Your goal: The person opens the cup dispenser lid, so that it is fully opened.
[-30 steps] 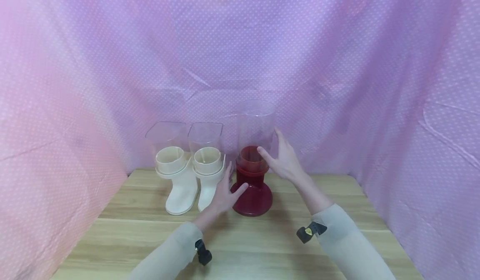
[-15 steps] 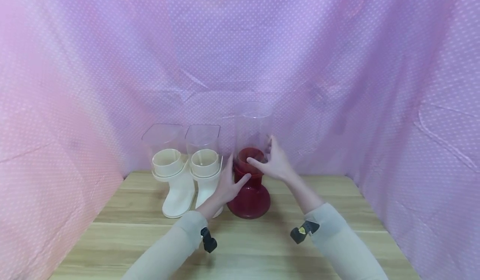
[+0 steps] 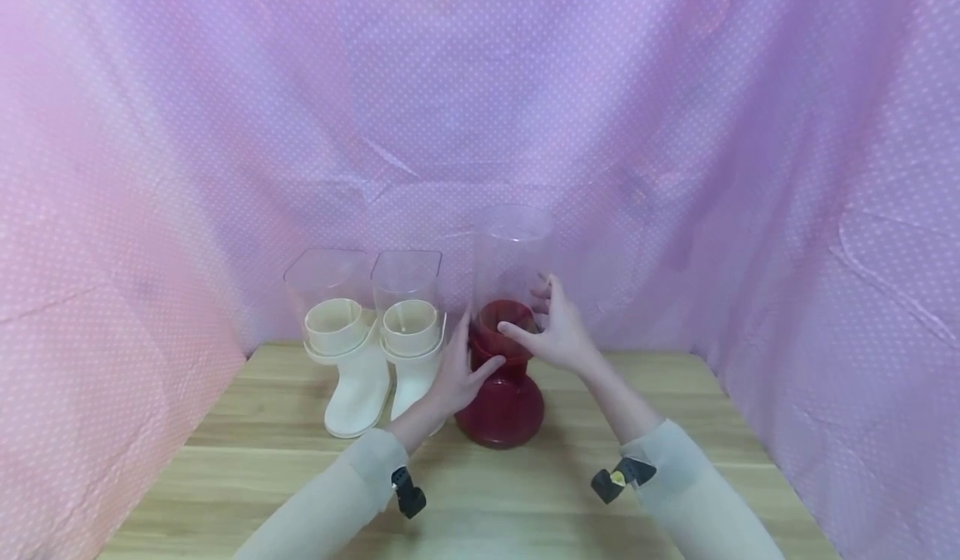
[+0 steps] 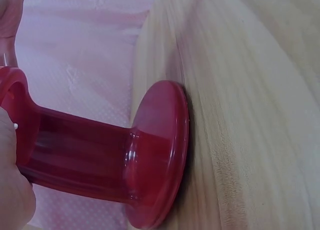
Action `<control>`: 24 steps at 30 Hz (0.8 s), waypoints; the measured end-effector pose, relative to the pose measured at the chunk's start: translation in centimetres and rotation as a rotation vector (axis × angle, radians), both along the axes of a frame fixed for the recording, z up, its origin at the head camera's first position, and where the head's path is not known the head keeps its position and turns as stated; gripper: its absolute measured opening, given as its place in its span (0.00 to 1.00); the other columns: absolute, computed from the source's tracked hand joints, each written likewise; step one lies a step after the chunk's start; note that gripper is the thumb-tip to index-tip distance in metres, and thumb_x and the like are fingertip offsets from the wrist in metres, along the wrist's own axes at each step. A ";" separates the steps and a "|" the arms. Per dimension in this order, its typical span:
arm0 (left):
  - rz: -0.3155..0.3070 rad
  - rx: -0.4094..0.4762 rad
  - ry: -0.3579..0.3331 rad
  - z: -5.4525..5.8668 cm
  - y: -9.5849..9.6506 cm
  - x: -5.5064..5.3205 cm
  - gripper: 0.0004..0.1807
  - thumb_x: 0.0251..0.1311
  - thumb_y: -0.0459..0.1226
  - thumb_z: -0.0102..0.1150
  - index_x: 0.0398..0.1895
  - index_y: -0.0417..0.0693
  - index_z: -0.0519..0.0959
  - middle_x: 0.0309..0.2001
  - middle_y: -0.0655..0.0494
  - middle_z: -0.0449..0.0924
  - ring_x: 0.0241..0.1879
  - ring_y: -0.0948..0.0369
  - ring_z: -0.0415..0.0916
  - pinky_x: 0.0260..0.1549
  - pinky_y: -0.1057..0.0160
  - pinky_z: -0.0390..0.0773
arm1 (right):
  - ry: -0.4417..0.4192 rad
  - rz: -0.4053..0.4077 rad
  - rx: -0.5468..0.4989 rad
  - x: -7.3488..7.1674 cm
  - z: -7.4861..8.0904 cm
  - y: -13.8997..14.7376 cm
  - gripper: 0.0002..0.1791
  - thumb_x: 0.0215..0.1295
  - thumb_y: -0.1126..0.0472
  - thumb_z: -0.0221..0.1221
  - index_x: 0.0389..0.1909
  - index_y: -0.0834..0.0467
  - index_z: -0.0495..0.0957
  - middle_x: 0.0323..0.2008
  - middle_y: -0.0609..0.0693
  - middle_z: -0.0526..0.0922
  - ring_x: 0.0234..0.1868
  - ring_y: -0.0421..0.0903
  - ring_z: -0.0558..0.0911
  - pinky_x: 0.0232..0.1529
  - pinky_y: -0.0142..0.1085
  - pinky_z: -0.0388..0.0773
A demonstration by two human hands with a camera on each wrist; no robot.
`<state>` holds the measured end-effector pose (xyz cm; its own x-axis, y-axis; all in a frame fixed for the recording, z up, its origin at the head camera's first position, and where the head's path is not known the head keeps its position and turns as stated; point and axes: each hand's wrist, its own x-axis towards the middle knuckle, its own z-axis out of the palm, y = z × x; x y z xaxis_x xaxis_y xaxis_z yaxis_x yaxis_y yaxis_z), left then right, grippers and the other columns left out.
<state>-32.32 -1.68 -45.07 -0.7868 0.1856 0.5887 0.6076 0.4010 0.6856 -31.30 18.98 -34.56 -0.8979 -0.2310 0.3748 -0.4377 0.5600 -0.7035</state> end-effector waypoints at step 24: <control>-0.180 0.063 0.009 2.1 -1.3 6.9 0.57 0.61 0.39 0.78 0.86 0.40 0.50 0.79 0.41 0.67 0.75 0.46 0.71 0.68 0.45 0.79 | 0.142 -0.024 0.091 7.3 1.6 0.6 0.53 0.57 0.49 0.80 0.74 0.61 0.57 0.63 0.59 0.80 0.55 0.59 0.88 0.46 0.47 0.91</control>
